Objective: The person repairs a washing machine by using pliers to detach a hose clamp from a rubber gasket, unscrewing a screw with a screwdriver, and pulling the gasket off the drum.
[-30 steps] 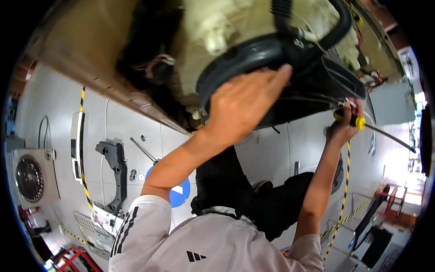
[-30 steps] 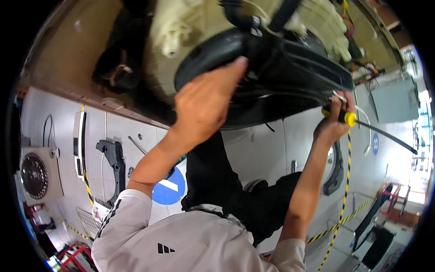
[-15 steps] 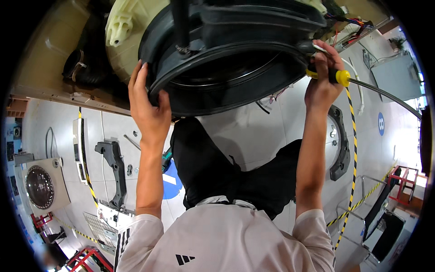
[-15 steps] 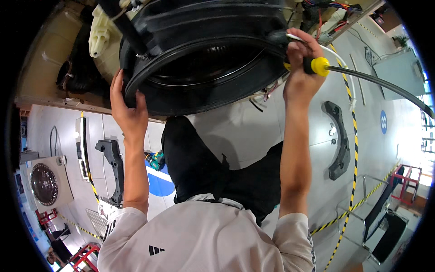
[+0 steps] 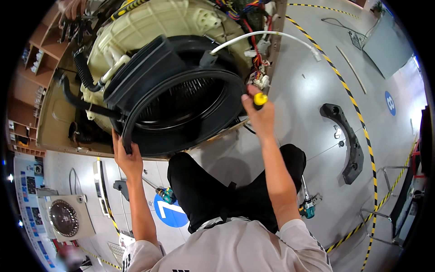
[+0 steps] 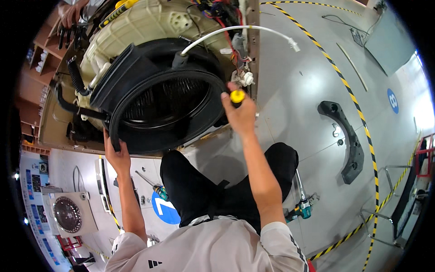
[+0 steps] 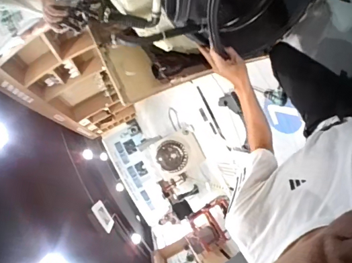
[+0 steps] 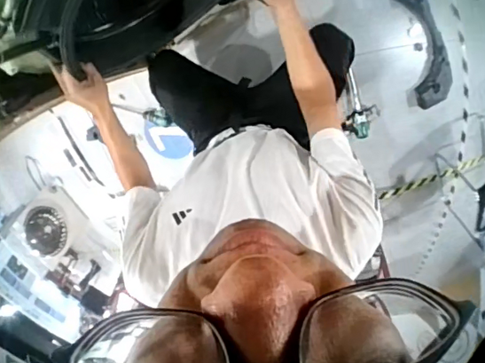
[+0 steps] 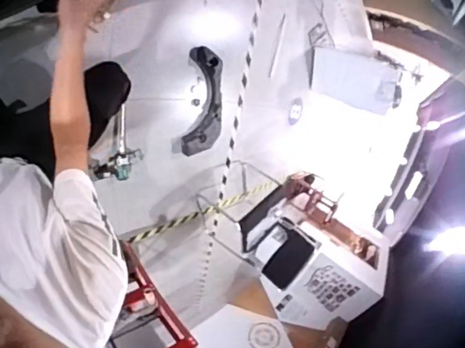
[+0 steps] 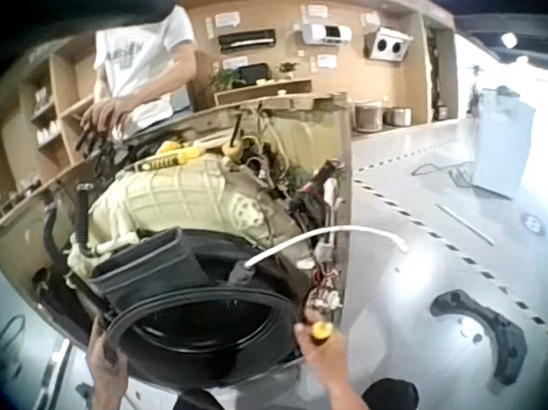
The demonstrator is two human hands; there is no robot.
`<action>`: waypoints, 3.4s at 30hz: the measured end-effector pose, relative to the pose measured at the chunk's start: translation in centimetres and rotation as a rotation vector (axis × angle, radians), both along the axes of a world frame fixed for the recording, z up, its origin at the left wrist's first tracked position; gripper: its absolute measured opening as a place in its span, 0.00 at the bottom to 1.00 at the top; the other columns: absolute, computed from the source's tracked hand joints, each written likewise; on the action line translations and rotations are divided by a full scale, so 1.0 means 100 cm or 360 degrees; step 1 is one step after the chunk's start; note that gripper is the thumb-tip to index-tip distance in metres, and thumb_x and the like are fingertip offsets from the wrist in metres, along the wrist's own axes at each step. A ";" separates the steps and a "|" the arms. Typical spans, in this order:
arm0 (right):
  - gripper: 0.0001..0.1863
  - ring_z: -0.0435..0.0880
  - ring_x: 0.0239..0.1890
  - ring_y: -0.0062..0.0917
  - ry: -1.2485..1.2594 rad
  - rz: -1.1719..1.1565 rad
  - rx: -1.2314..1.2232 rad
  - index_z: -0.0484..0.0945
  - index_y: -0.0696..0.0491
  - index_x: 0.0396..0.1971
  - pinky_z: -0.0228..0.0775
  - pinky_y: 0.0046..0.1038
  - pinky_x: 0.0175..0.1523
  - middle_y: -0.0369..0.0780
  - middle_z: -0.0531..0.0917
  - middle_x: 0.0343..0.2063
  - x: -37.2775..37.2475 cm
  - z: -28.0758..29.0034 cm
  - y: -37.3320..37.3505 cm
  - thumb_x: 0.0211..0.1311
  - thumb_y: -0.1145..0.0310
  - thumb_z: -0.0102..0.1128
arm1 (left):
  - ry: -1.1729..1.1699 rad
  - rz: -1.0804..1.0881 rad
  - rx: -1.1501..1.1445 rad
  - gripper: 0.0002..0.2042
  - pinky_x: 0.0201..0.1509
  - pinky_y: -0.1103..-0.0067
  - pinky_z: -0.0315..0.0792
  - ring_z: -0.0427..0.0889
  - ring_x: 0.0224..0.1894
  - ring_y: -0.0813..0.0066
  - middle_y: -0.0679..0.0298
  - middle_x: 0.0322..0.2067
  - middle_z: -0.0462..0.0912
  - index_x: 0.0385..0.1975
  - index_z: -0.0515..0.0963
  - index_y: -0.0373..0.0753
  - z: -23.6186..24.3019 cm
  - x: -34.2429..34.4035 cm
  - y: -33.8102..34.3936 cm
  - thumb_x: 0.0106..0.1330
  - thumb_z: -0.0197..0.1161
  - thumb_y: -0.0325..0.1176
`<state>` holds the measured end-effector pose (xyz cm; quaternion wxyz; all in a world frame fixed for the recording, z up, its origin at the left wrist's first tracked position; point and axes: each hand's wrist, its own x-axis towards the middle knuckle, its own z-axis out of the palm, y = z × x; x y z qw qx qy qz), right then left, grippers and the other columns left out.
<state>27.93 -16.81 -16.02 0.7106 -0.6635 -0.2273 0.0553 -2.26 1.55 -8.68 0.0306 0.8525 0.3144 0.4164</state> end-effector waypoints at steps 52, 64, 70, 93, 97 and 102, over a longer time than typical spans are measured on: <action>0.14 0.77 0.33 0.35 -0.1084 -0.0301 -0.0097 0.70 0.59 0.30 0.70 0.28 0.40 0.47 0.78 0.37 -0.013 -0.059 0.019 0.51 0.76 0.70 | -0.0285 -0.0533 0.0732 0.28 0.55 0.61 0.71 0.78 0.49 0.55 0.53 0.48 0.77 0.48 0.75 0.33 0.094 0.003 -0.040 0.45 0.75 0.33; 0.15 0.80 0.37 0.42 -0.0776 -0.0325 -0.0085 0.73 0.59 0.32 0.72 0.31 0.43 0.48 0.80 0.35 -0.003 -0.056 0.012 0.51 0.73 0.72 | 0.0126 -0.0564 0.0772 0.14 0.51 0.59 0.72 0.77 0.52 0.49 0.62 0.29 0.81 0.24 0.77 0.37 0.103 0.075 -0.042 0.34 0.70 0.26; 0.14 0.81 0.37 0.37 -0.0540 -0.0245 -0.0044 0.75 0.58 0.36 0.71 0.29 0.45 0.46 0.81 0.35 -0.001 -0.045 0.014 0.53 0.72 0.70 | 0.0240 -0.0444 0.0838 0.05 0.50 0.65 0.70 0.78 0.52 0.54 0.65 0.27 0.82 0.22 0.78 0.38 0.087 0.073 -0.048 0.44 0.65 0.25; 0.18 0.85 0.28 0.26 -0.0166 0.0648 0.0612 0.70 0.66 0.52 0.76 0.22 0.31 0.44 0.82 0.33 -0.022 0.176 -0.007 0.66 0.74 0.56 | 0.0300 -0.0684 0.0716 0.09 0.46 0.64 0.71 0.81 0.43 0.58 0.58 0.27 0.81 0.20 0.74 0.35 0.045 0.080 -0.001 0.40 0.67 0.21; 0.19 0.85 0.31 0.27 0.0012 0.0760 0.0625 0.72 0.66 0.51 0.78 0.23 0.33 0.45 0.82 0.35 -0.034 0.216 0.000 0.64 0.71 0.59 | 0.0282 -0.0691 0.0732 0.08 0.46 0.64 0.71 0.80 0.45 0.60 0.60 0.26 0.81 0.20 0.74 0.36 0.038 0.076 0.008 0.42 0.66 0.23; 0.18 0.84 0.33 0.24 -0.0216 0.0911 0.0434 0.78 0.63 0.46 0.76 0.23 0.38 0.43 0.84 0.35 -0.037 0.236 0.045 0.60 0.68 0.62 | 0.0320 -0.0670 0.0836 0.07 0.51 0.65 0.70 0.78 0.48 0.63 0.64 0.21 0.80 0.21 0.74 0.39 0.032 0.075 0.011 0.43 0.61 0.32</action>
